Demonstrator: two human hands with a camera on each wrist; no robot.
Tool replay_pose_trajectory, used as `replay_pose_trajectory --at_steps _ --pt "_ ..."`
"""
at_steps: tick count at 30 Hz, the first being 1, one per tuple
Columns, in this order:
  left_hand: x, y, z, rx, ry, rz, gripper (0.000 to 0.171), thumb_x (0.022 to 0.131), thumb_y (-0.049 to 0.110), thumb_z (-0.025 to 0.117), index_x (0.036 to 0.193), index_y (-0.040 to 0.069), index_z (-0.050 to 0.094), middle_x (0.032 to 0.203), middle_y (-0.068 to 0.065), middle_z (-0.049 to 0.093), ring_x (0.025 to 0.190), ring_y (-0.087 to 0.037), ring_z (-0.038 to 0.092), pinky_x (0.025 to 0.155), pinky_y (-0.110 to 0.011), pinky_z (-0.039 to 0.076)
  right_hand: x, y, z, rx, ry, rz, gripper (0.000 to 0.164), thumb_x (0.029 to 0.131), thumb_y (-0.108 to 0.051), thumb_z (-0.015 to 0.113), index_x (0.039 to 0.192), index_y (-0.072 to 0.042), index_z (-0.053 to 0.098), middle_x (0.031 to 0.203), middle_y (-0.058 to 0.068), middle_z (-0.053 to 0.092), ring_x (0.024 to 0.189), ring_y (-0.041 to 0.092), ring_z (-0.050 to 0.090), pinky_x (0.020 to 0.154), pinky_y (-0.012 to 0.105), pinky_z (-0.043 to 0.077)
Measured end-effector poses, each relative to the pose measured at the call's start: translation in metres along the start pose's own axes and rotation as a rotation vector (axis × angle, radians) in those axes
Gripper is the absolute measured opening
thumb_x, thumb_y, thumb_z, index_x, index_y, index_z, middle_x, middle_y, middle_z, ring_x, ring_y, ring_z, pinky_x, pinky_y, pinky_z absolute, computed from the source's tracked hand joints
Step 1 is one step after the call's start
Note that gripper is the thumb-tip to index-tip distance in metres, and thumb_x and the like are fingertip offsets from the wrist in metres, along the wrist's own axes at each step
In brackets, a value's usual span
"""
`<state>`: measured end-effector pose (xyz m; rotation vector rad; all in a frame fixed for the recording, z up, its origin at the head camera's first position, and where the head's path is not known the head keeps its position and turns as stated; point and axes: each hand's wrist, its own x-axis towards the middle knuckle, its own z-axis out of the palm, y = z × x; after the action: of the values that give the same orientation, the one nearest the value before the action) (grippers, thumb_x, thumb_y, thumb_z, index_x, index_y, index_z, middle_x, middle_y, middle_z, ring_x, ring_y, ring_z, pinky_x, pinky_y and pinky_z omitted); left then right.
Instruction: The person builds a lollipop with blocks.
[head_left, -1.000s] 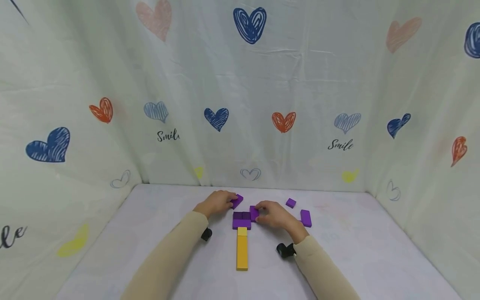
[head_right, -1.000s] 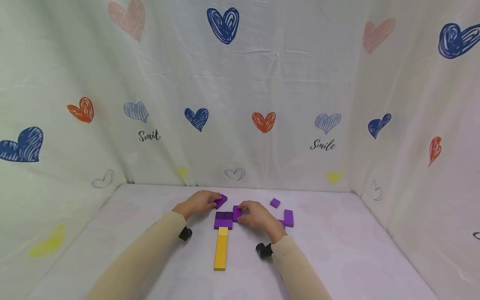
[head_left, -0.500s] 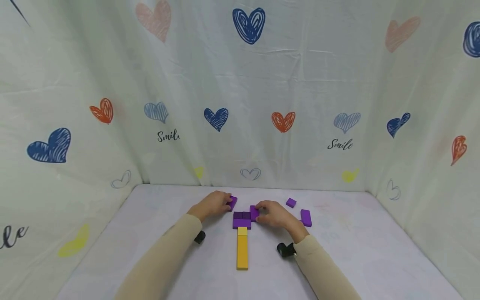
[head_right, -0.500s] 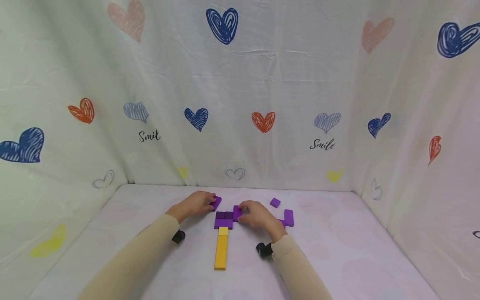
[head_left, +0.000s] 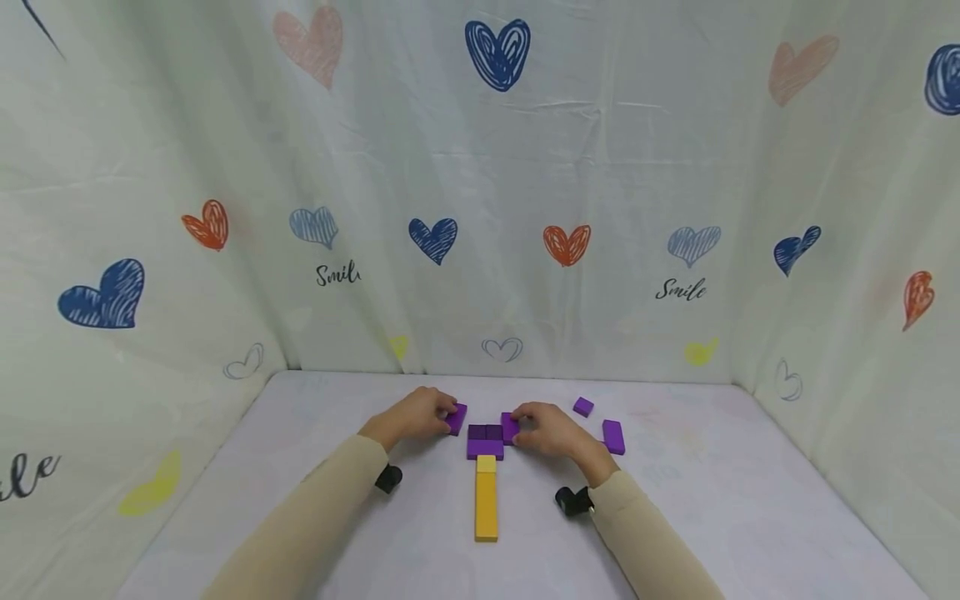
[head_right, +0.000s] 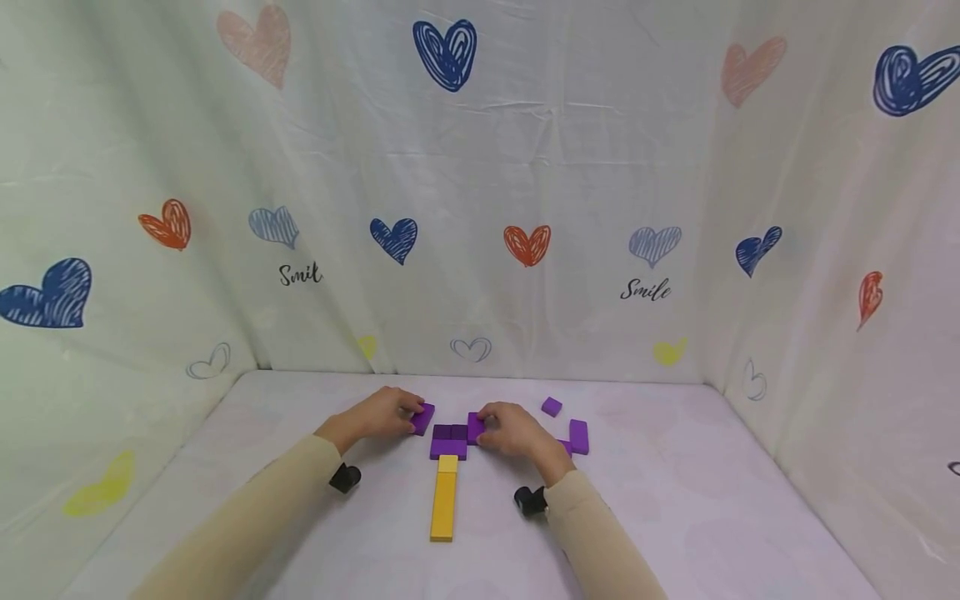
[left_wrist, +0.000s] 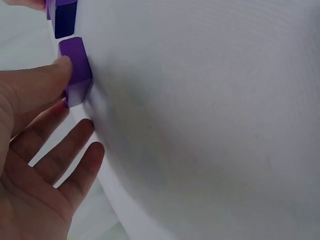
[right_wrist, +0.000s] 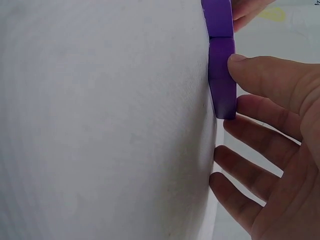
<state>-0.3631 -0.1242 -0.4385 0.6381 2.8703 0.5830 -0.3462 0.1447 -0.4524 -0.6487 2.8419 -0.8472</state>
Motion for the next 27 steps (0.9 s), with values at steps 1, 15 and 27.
replay_pose_trajectory --at_steps 1,15,27 --pt "0.0001 -0.0001 0.0 0.001 -0.001 0.005 0.034 0.083 0.014 0.074 0.117 0.01 0.069 0.13 -0.005 0.059 0.123 -0.028 0.05 0.105 -0.043 0.039 0.0 0.0 -0.0001 0.0 0.0 0.002 0.038 0.085 -0.021 0.072 0.121 -0.011 0.063 0.126 0.01 0.06 0.121 0.031 0.051 0.104 0.049 0.039" --pt "-0.0047 0.0051 0.005 -0.069 0.052 0.023 0.032 0.078 0.013 0.079 0.108 0.006 0.07 0.115 -0.009 0.064 0.104 -0.024 0.059 0.095 -0.04 0.047 0.0014 0.0016 0.0006 -0.008 0.001 -0.01 0.037 0.084 -0.019 0.072 0.119 -0.01 0.064 0.124 0.01 0.061 0.119 0.031 0.053 0.103 0.048 0.04" --pt "-0.0066 0.0076 0.0069 -0.057 0.044 0.042 0.03 0.08 0.013 0.077 0.107 0.004 0.07 0.109 -0.007 0.064 0.102 -0.022 0.057 0.095 -0.038 0.047 0.0 -0.001 -0.0003 0.001 0.004 -0.011 0.037 0.085 -0.018 0.073 0.12 -0.009 0.064 0.124 0.01 0.061 0.12 0.031 0.052 0.104 0.049 0.04"
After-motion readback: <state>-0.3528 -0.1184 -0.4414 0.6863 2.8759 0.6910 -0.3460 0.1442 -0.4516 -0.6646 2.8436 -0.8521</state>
